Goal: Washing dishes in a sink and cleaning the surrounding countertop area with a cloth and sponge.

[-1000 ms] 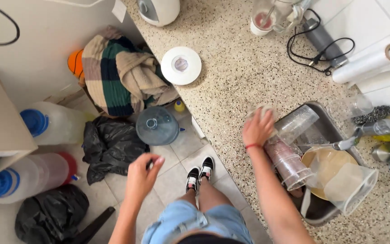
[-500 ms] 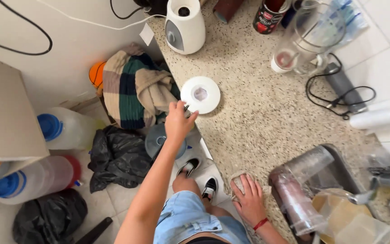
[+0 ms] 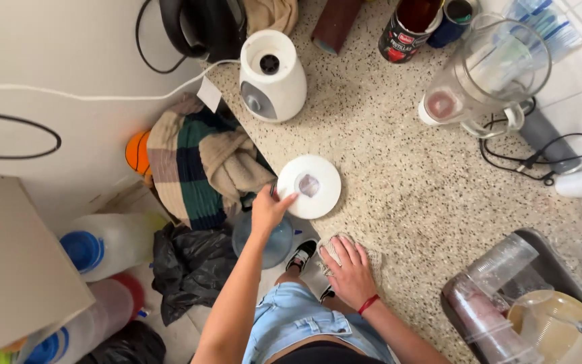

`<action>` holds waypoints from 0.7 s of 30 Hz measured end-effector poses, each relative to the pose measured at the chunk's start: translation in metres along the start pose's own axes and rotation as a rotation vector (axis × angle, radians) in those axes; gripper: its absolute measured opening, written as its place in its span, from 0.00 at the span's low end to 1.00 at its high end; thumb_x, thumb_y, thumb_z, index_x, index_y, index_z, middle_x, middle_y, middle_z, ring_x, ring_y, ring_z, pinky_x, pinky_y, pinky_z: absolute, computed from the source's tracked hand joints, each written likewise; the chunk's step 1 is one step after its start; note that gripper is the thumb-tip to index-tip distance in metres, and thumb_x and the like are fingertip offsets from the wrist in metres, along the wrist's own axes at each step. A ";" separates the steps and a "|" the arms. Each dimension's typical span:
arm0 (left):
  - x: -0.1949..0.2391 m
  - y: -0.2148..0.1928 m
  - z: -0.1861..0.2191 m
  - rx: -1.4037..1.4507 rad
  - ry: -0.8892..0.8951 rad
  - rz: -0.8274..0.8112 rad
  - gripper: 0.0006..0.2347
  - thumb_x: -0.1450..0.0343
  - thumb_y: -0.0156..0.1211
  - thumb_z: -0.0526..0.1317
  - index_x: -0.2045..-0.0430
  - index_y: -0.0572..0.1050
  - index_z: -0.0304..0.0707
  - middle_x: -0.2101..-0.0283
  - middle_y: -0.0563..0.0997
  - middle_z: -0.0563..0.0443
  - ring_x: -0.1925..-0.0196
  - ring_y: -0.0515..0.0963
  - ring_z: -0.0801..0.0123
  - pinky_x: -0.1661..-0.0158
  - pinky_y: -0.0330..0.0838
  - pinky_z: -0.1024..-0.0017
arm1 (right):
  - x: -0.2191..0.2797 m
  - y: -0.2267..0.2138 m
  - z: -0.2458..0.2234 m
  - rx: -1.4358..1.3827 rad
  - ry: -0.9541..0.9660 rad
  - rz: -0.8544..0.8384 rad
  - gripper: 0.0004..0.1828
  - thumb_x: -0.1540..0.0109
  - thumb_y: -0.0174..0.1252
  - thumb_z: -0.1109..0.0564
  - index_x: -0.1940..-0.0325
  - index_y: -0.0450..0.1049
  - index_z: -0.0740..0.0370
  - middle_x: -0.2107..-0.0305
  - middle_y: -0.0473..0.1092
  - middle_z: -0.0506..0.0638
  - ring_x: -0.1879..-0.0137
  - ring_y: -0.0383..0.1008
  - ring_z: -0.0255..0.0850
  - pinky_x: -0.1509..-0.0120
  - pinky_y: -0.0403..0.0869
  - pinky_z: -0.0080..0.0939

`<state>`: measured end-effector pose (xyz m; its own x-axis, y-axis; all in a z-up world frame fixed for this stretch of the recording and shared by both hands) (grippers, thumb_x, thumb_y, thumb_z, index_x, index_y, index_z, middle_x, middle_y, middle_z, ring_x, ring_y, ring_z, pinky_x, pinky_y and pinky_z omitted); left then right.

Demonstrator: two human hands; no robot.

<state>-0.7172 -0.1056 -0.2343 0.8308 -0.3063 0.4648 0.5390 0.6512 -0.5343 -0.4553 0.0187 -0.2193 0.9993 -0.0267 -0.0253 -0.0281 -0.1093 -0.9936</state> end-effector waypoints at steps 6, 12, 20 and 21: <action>0.012 -0.040 0.001 0.464 -0.116 -0.176 0.22 0.32 0.70 0.47 0.75 0.55 0.44 0.72 0.66 0.54 0.84 0.65 0.72 0.79 0.64 0.69 | -0.053 -0.011 0.003 -0.022 -0.040 0.051 0.40 0.48 0.67 0.44 0.31 0.67 0.43 0.32 0.61 0.56 0.25 0.58 0.53 0.25 0.58 0.61; 0.013 -0.073 -0.028 0.855 -0.332 -0.115 0.16 0.36 0.76 0.38 0.62 0.76 0.26 0.87 0.63 0.57 0.91 0.58 0.81 0.90 0.48 0.83 | -0.098 -0.003 0.003 -0.056 -0.067 0.141 0.27 0.38 0.50 0.45 0.34 0.66 0.41 0.32 0.58 0.55 0.23 0.54 0.52 0.24 0.55 0.62; 0.048 -0.162 -0.056 0.929 -0.341 0.102 0.12 0.32 0.71 0.38 0.66 0.76 0.26 0.90 0.56 0.56 0.91 0.51 0.81 0.86 0.45 0.84 | -0.240 -0.007 -0.014 -0.010 -0.129 0.204 0.32 0.40 0.54 0.46 0.30 0.65 0.46 0.33 0.59 0.55 0.25 0.57 0.50 0.24 0.57 0.59; 0.054 -0.171 -0.059 0.940 -0.349 0.145 0.11 0.31 0.70 0.38 0.67 0.75 0.27 0.90 0.56 0.57 0.90 0.52 0.82 0.85 0.46 0.85 | -0.259 -0.007 -0.018 0.006 -0.123 0.184 0.33 0.40 0.55 0.46 0.29 0.64 0.46 0.32 0.59 0.55 0.25 0.57 0.50 0.24 0.57 0.58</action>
<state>-0.7561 -0.2740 -0.1594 0.7116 -0.0585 0.7002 -0.0168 0.9948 0.1003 -0.7148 0.0089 -0.2040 0.9727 0.0756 -0.2194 -0.2107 -0.1082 -0.9715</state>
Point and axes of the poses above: each hand's wrist, its own x-axis away from the middle knuckle, its own y-axis out of the palm, z = x × y, the point moved 2 cm from there along -x, towards the middle knuckle
